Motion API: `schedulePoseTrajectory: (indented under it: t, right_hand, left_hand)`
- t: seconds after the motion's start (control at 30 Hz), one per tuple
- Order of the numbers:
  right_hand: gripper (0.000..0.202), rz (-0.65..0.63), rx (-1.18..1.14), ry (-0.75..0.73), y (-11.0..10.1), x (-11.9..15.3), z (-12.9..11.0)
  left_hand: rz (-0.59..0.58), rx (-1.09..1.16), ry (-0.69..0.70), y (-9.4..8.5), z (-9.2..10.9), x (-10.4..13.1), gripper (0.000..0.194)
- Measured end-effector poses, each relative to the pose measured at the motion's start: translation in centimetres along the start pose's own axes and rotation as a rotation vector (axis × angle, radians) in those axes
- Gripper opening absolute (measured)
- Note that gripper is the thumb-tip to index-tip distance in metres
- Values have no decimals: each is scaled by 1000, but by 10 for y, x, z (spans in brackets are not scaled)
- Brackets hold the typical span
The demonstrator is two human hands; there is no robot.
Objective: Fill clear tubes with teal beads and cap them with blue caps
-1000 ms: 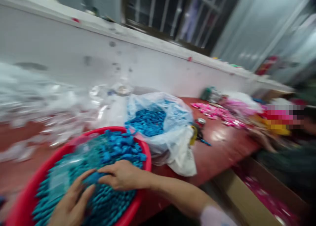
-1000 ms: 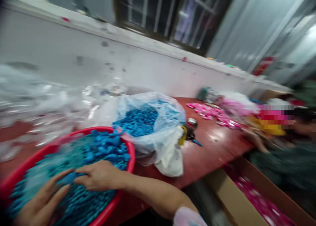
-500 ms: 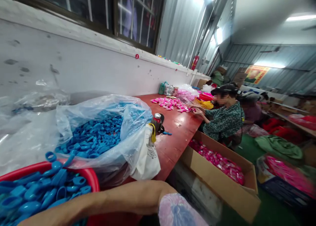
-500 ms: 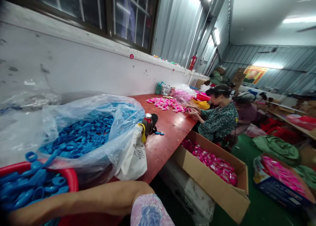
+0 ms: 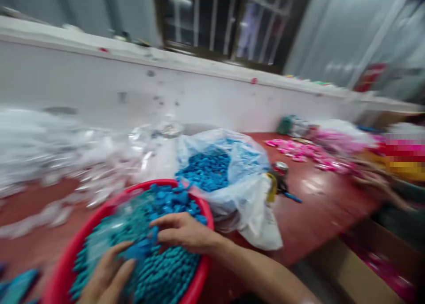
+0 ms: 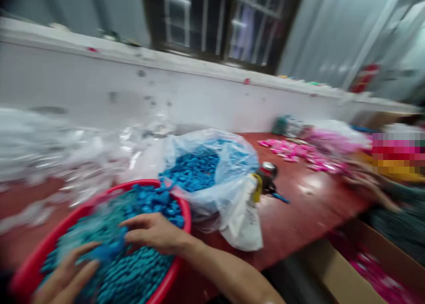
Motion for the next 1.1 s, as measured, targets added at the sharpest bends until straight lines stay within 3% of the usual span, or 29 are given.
schedulePoseTrajectory:
  t: [0.03, 0.1, 0.2, 0.27, 0.4, 0.5, 0.73, 0.87, 0.97, 1.1]
  right_hand:
    - [27, 14, 141, -41, 2, 3, -2]
    - [21, -2, 452, -220, 10, 8, -8]
    - [28, -65, 765, -375, 25, 16, -14]
    - [40, -133, 845, -318, 34, 20, -11]
    - [87, -253, 904, -167, 42, 25, 6]
    - [85, -236, 973, -181, 46, 24, 16]
    - [67, -21, 1153, -293, 55, 24, 15]
    - [64, -9, 1174, -269, 55, 23, 17]
    - [69, -70, 1023, -211, 49, 22, 18]
    - [89, -170, 575, -6, 34, 20, 17]
  left_hand:
    - [15, 31, -23, -8, -4, 1, 39]
    - [-120, 156, -21, -11, -9, 4, 40]
    - [-116, 243, -29, -11, -11, 5, 39]
    - [-92, 271, -11, -12, -9, 5, 39]
    - [-112, 334, 72, -13, -6, 7, 42]
    - [-119, 348, 93, -13, -5, 7, 42]
    - [-47, 348, 34, -9, 11, 7, 19]
    - [-26, 365, -5, -5, 9, 5, 13]
    - [-32, 375, 3, -5, 5, 3, 13]
    - [-262, 484, -120, -8, 2, 3, 31]
Point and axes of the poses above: each hand's wrist, its own x-axis away from the middle knuckle, its own y-axis out of the palm, z = x × y, the point moved 3 cm from there along -x, towards the middle knuckle, and after that the axes turned 7 degrees about -y, right-handed, at the moved point
